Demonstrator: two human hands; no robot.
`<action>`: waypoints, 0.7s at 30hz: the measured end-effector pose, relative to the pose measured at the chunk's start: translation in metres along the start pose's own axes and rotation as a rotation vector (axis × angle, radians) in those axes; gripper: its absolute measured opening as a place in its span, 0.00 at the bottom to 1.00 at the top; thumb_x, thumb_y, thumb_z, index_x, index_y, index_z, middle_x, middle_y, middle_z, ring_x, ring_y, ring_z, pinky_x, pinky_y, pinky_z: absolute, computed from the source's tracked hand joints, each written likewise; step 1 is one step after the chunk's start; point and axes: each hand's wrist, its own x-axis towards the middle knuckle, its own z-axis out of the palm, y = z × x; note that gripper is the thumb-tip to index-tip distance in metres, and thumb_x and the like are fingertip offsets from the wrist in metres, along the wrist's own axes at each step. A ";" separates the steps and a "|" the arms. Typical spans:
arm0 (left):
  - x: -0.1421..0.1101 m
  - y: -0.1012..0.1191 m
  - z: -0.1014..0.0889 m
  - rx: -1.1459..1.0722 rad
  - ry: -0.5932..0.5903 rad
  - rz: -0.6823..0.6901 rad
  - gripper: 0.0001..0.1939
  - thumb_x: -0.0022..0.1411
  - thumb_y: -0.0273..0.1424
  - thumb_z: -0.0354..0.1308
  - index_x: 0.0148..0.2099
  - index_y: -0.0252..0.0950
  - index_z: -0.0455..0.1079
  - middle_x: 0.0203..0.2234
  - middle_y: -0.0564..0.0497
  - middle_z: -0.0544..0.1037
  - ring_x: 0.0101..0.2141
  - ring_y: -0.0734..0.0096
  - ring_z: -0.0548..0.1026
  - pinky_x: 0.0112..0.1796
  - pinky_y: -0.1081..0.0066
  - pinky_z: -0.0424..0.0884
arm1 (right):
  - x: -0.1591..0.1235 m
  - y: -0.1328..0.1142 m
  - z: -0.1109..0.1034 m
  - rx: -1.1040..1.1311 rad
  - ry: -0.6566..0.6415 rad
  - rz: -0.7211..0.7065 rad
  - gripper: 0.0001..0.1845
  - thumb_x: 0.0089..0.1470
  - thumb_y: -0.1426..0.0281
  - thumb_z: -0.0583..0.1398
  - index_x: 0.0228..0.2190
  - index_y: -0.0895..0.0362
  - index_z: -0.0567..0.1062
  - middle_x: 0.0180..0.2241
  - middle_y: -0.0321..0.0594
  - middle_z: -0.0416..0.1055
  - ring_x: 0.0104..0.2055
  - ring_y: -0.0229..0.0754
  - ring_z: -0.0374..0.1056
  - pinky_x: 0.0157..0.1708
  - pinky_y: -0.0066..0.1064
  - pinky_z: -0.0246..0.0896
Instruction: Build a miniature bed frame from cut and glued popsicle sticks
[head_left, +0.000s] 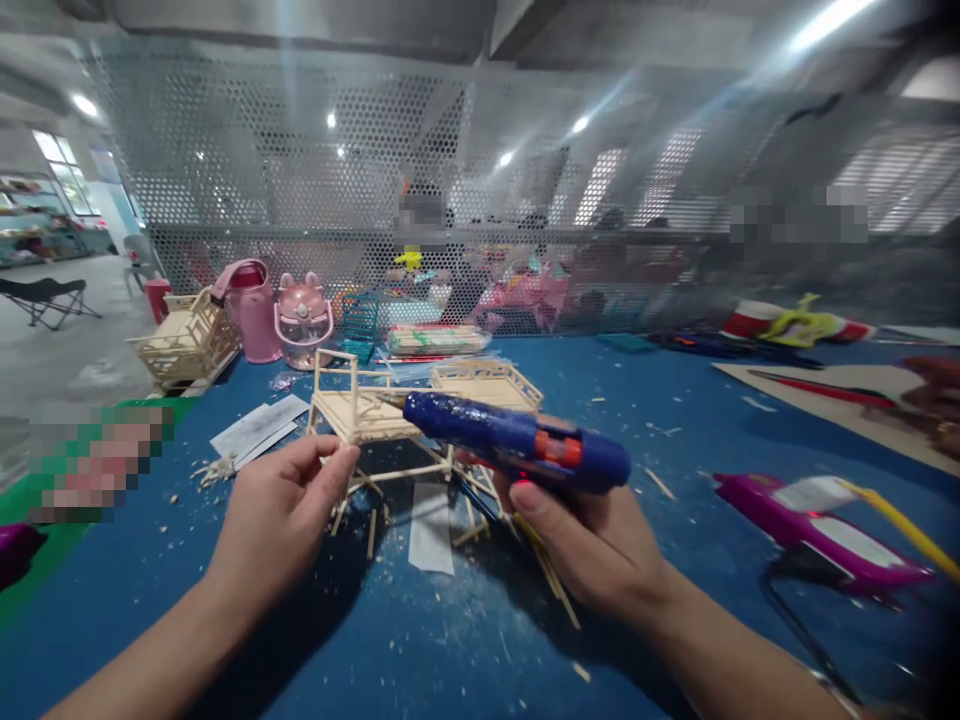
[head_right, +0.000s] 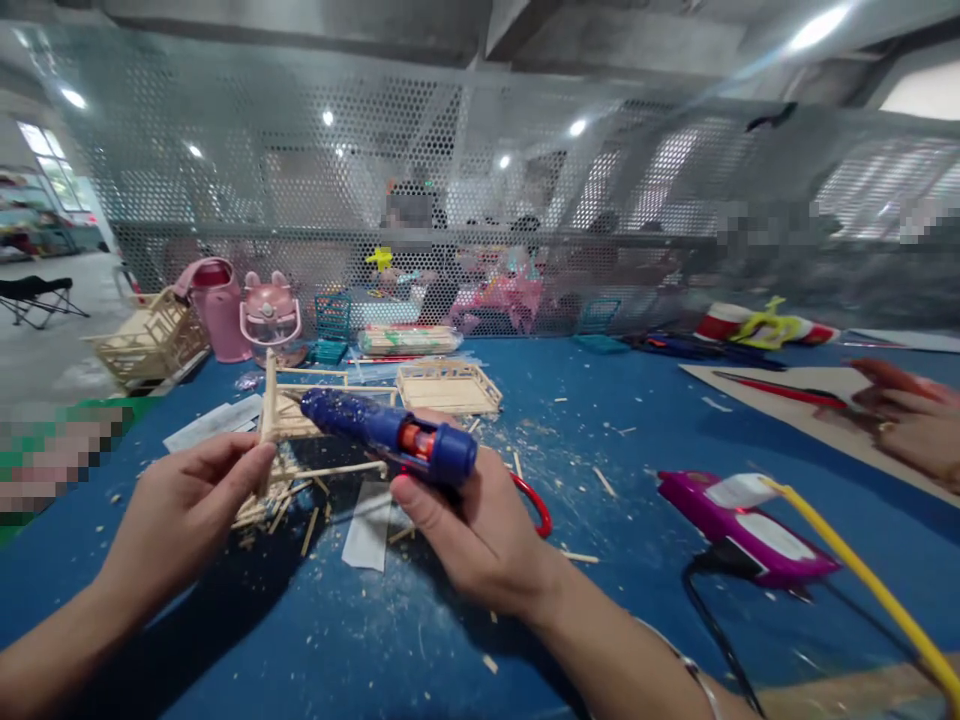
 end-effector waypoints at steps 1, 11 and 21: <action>-0.002 0.001 0.000 -0.016 -0.004 -0.009 0.18 0.59 0.44 0.48 0.30 0.36 0.68 0.15 0.57 0.65 0.17 0.76 0.60 0.19 0.76 0.55 | 0.000 -0.001 -0.001 -0.017 -0.002 -0.019 0.20 0.53 0.61 0.56 0.48 0.53 0.68 0.39 0.45 0.73 0.37 0.45 0.71 0.37 0.36 0.68; -0.002 0.002 0.000 -0.065 0.019 -0.068 0.17 0.59 0.44 0.49 0.29 0.35 0.67 0.15 0.57 0.63 0.17 0.77 0.59 0.18 0.77 0.54 | 0.011 -0.011 -0.005 -0.195 -0.051 -0.103 0.14 0.54 0.66 0.54 0.40 0.53 0.74 0.33 0.41 0.76 0.32 0.45 0.72 0.32 0.34 0.69; -0.005 0.000 0.002 -0.069 -0.005 -0.073 0.17 0.59 0.44 0.49 0.30 0.35 0.66 0.17 0.57 0.65 0.18 0.77 0.60 0.20 0.77 0.55 | 0.011 -0.008 -0.001 -0.233 -0.033 -0.143 0.15 0.55 0.66 0.54 0.43 0.54 0.73 0.32 0.40 0.75 0.32 0.43 0.70 0.31 0.32 0.67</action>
